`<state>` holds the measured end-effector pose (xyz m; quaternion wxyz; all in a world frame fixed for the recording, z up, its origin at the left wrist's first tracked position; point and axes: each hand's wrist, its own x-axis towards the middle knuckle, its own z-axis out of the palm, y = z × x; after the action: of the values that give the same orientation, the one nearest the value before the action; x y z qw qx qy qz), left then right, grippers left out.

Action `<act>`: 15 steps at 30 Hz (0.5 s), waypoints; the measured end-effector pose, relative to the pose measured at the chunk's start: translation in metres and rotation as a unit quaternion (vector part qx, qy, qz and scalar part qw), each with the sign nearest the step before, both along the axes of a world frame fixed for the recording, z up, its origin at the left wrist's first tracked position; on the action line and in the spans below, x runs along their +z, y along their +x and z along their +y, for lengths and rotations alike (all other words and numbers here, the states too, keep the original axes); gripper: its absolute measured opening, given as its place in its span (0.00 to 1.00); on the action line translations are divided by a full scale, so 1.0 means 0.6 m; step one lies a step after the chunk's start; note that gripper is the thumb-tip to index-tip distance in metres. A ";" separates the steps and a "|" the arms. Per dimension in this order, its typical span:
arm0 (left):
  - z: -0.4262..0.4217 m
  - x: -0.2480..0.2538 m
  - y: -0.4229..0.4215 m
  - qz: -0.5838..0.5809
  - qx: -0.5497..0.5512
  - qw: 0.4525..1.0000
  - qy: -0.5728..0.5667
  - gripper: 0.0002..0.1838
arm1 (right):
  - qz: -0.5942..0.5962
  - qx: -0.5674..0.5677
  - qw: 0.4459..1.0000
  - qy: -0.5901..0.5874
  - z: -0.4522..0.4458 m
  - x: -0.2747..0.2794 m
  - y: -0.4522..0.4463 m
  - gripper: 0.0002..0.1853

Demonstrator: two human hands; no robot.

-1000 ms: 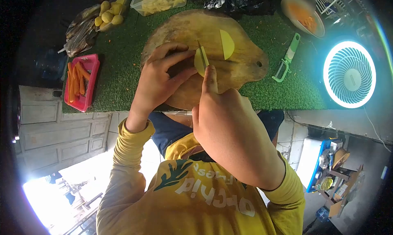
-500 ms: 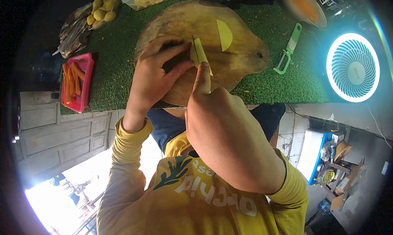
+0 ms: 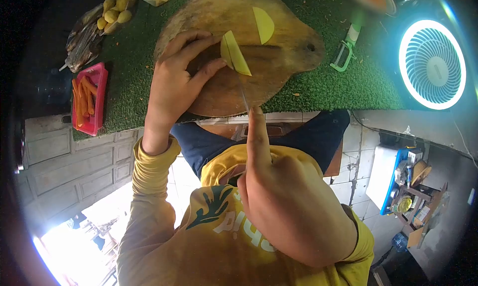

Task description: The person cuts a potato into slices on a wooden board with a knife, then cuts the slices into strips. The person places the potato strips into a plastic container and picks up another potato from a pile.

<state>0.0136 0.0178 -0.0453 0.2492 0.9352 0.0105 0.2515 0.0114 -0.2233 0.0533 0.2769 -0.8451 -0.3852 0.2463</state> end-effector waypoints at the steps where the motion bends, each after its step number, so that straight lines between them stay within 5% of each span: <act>1: 0.000 0.003 0.000 0.012 -0.008 1.000 0.003 0.22 | 0.005 0.005 1.000 -0.010 -0.007 0.006 -0.002 0.39; 12: 0.063 0.069 0.073 0.082 -0.294 0.924 0.233 0.23 | 0.066 -0.021 0.998 -0.009 -0.078 0.029 -0.020 0.37; 15: 0.064 0.081 0.088 0.103 -0.328 0.919 0.194 0.19 | 0.095 -0.033 0.994 -0.029 -0.093 0.046 -0.006 0.36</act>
<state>0.0661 0.0562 0.0035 0.1290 0.9368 -0.3206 0.0552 0.0075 -0.2791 0.0809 0.2953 -0.8376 -0.3220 0.3278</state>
